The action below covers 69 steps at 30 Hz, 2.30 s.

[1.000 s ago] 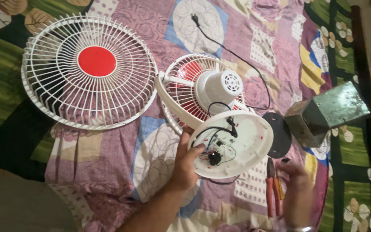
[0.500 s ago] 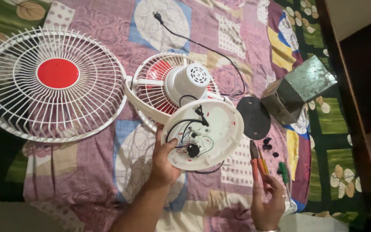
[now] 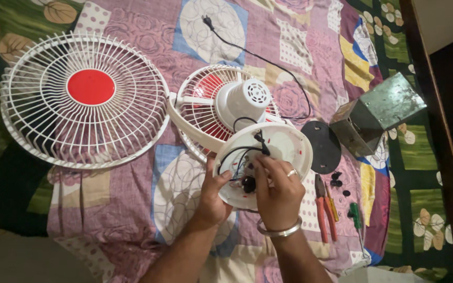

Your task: The person works on a disassembled electric fan lying on a bed, holding the fan base housing with exposed wiring and using pliers to manipulate the wires and components inside the housing, with screwdrivers and small parts laid out nearby.

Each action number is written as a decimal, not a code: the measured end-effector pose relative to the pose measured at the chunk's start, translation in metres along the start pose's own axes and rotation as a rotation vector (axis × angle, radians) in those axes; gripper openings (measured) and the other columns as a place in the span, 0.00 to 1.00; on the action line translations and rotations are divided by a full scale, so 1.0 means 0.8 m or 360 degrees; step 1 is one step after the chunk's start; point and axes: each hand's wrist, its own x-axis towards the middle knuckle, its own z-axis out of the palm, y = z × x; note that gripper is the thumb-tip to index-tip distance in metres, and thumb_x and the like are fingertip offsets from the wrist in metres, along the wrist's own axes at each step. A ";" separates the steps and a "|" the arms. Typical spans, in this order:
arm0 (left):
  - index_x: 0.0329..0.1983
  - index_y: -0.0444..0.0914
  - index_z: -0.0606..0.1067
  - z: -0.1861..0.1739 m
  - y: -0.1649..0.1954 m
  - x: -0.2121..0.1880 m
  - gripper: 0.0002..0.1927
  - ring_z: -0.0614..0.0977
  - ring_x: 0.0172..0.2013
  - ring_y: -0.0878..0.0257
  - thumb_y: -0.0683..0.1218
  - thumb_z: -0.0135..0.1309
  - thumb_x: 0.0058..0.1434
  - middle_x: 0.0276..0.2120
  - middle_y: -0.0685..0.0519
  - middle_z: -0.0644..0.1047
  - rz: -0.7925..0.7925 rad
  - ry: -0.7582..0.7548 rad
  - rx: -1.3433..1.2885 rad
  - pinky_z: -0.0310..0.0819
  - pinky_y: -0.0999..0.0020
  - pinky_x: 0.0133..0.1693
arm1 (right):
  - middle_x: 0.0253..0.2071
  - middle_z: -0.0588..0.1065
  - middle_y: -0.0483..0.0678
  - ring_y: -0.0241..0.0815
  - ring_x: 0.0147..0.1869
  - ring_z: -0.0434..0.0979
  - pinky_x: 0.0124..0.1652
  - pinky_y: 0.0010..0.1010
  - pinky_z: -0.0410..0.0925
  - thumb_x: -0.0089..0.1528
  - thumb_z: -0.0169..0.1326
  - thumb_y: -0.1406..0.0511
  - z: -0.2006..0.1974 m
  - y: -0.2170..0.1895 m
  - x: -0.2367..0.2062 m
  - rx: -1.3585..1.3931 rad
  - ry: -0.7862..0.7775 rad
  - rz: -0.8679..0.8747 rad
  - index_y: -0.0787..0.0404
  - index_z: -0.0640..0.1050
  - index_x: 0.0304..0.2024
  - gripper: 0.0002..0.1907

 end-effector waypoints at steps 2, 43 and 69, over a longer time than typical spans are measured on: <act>0.75 0.39 0.52 -0.003 0.002 0.000 0.37 0.76 0.58 0.53 0.43 0.48 0.62 0.59 0.43 0.71 -0.0004 0.0021 0.0011 0.72 0.56 0.59 | 0.41 0.80 0.51 0.49 0.43 0.81 0.43 0.36 0.73 0.59 0.63 0.73 0.009 -0.008 -0.001 -0.0058 0.0000 -0.0089 0.64 0.81 0.44 0.10; 0.69 0.38 0.59 -0.007 -0.010 0.001 0.30 0.78 0.55 0.51 0.39 0.45 0.61 0.55 0.43 0.74 -0.0084 0.0081 0.0107 0.75 0.53 0.56 | 0.43 0.77 0.53 0.50 0.48 0.79 0.48 0.38 0.73 0.59 0.62 0.72 -0.031 0.045 -0.059 -0.0251 0.0267 -0.0196 0.65 0.78 0.45 0.12; 0.74 0.42 0.53 -0.038 -0.046 -0.007 0.35 0.76 0.57 0.53 0.39 0.46 0.64 0.58 0.43 0.71 -0.0142 0.0113 0.0151 0.74 0.55 0.56 | 0.41 0.80 0.55 0.40 0.44 0.81 0.45 0.28 0.72 0.66 0.61 0.72 -0.124 0.229 -0.143 -0.0042 0.0474 0.0606 0.67 0.81 0.49 0.09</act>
